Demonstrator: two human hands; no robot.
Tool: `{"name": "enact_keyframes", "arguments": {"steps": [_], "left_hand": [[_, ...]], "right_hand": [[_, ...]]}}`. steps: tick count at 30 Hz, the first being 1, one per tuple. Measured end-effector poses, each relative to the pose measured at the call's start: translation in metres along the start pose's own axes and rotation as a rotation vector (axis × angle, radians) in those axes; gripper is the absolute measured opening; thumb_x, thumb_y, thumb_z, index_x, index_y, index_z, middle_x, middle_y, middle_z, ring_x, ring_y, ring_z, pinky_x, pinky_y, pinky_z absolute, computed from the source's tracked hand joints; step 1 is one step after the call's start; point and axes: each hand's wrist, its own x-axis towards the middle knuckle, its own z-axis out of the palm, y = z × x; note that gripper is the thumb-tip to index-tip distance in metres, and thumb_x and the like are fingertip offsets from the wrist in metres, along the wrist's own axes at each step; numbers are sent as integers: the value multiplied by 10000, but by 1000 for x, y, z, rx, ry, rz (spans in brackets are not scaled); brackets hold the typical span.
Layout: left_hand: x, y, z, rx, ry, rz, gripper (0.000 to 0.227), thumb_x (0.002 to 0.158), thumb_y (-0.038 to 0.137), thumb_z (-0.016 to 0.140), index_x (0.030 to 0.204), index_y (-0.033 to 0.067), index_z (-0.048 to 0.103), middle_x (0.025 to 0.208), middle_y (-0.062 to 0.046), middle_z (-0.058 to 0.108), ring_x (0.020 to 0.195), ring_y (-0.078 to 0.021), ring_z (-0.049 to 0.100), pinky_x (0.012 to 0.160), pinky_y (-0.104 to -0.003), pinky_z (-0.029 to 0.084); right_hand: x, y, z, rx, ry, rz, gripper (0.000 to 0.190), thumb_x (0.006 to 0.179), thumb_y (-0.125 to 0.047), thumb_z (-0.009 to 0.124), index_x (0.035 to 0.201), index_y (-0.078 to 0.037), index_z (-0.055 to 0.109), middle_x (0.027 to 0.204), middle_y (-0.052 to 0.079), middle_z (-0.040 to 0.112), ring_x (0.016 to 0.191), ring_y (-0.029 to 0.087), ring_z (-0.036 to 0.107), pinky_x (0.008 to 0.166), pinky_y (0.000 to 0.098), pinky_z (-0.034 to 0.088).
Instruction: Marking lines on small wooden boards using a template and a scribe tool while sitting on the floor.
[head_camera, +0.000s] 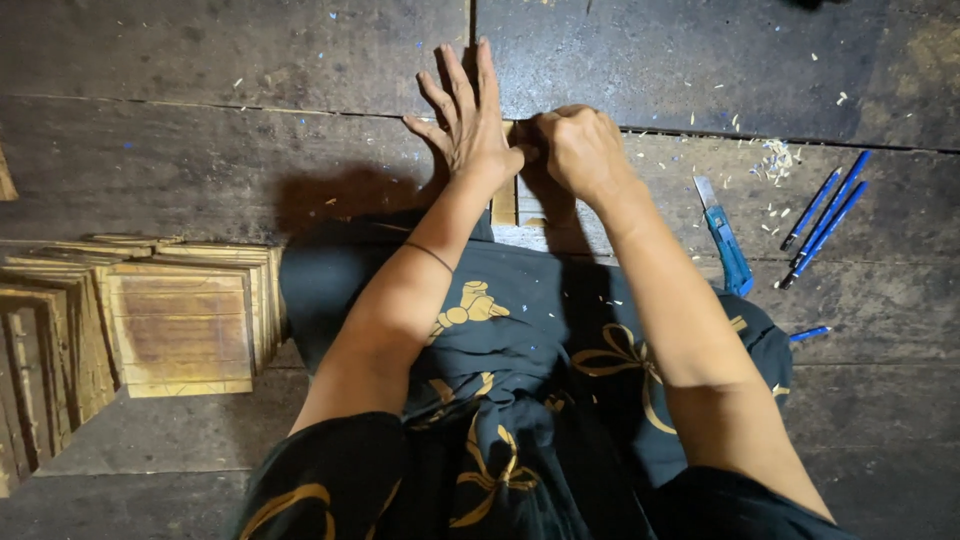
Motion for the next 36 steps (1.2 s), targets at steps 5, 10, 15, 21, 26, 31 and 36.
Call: {"name": "enact_keyframes", "arguments": {"steps": [5, 10, 15, 21, 26, 31, 36], "left_hand": [[2, 1, 1, 22, 22, 2, 1406, 699, 263, 929, 1658, 221, -99, 1664, -284, -196, 1500, -606, -129, 1058, -883, 36], [2, -2, 5, 9, 50, 25, 1411, 686, 294, 926, 1662, 210, -90, 1661, -297, -196, 1493, -625, -122, 1038, -897, 45], [-1, 1, 0, 1, 45, 21, 1422, 715, 380, 966, 1661, 205, -82, 1662, -303, -182, 1498, -625, -111, 1024, -905, 30], [-2, 3, -1, 39, 20, 0, 1454, 738, 480, 1003, 1660, 208, -87, 1659, -296, -185, 1498, -615, -116, 1024, -906, 50], [-1, 3, 0, 28, 20, -3, 1472, 722, 473, 1007, 1659, 215, -99, 1659, -287, -204, 1499, -610, -133, 1025, -914, 43], [-1, 4, 0, 13, 18, -9, 1462, 728, 438, 1003, 1662, 221, -101, 1659, -285, -213, 1495, -612, -147, 1037, -904, 15], [-4, 4, -3, 5, 12, -4, 1448, 729, 401, 989, 1660, 212, -104, 1649, -299, -226, 1491, -629, -139, 1036, -908, 33]], "right_hand": [[-3, 8, -3, 1, -29, -9, 100, 838, -43, 620, 883, -21, 706, 878, 164, 734, 758, 393, 679, 646, 471, 520], [-6, 16, -1, -79, -41, -45, 127, 843, -34, 621, 916, -13, 723, 965, 165, 772, 811, 360, 715, 666, 434, 539], [-7, 16, -6, -107, -77, -28, 103, 859, -32, 620, 891, -16, 717, 977, 174, 774, 834, 360, 724, 670, 436, 552], [-12, 19, -8, -156, -78, -41, 79, 839, -35, 627, 880, -24, 693, 891, 135, 739, 831, 357, 712, 676, 433, 540], [-12, 17, -12, -162, -58, -54, 100, 848, -40, 635, 902, -19, 717, 869, 138, 736, 781, 352, 708, 657, 420, 540], [-11, 19, -10, -180, -75, -55, 95, 855, -40, 629, 896, -24, 714, 843, 134, 727, 754, 347, 702, 644, 419, 532], [-12, 23, -9, -267, -85, -51, 135, 881, -63, 605, 922, -42, 731, 864, 137, 729, 737, 339, 701, 652, 418, 552]]}}
